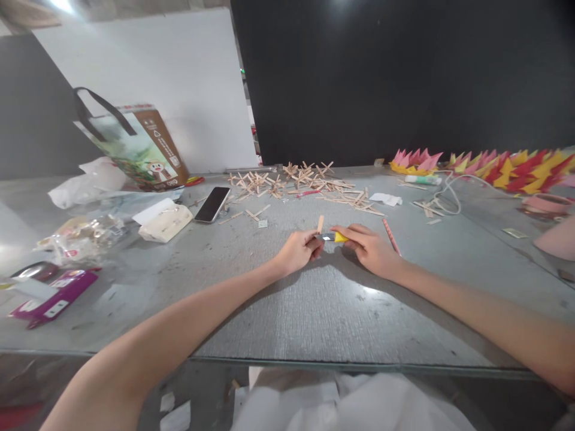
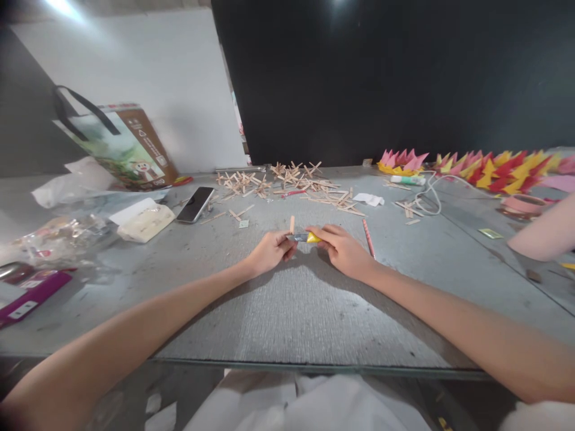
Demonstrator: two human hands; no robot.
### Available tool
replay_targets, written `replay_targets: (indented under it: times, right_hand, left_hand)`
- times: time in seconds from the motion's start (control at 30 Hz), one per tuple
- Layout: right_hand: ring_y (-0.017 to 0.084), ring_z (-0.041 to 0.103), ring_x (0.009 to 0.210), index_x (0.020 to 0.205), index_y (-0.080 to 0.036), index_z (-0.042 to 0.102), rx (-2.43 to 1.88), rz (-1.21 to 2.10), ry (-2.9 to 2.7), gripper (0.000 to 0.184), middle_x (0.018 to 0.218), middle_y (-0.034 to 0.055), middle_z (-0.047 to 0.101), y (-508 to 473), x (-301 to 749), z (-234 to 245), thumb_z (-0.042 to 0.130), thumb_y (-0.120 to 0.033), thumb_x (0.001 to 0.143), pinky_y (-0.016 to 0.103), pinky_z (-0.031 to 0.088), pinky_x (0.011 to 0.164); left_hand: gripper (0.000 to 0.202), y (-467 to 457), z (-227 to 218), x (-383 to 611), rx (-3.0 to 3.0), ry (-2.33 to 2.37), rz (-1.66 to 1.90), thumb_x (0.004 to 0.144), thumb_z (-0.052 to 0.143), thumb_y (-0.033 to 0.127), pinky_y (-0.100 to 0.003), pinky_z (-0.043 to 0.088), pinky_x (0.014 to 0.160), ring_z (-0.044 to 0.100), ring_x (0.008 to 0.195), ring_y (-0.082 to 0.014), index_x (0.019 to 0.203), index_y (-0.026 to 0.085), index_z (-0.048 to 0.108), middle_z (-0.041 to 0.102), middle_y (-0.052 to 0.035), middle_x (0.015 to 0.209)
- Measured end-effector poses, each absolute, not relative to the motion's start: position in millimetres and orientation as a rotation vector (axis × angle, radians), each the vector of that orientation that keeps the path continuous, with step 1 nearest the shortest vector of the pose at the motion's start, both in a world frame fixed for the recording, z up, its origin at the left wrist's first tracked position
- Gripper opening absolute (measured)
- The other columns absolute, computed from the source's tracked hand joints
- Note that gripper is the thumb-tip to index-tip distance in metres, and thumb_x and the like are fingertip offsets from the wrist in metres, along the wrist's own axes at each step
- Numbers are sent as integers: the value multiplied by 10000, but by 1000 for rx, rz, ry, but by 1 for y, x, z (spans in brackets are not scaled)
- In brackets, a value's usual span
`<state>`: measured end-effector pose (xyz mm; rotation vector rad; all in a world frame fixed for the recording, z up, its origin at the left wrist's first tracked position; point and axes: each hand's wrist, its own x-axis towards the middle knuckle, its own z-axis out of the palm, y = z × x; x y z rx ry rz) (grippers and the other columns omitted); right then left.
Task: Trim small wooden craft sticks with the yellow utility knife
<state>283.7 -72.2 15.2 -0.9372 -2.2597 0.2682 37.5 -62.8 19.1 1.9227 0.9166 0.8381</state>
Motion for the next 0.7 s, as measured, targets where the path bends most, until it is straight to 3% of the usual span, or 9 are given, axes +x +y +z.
replay_targets:
  times: [0.7]
  right_hand:
    - [289, 613, 971, 1549, -286, 561, -908, 185, -2275, 505, 1010, 94, 654, -67, 285, 7, 441, -208, 1065, 454, 508, 906]
  left_hand:
    - [309, -59, 17, 38, 2046, 1090, 820, 954, 468, 272, -256, 339, 605, 459, 558, -110, 661, 186, 516, 514, 30, 575]
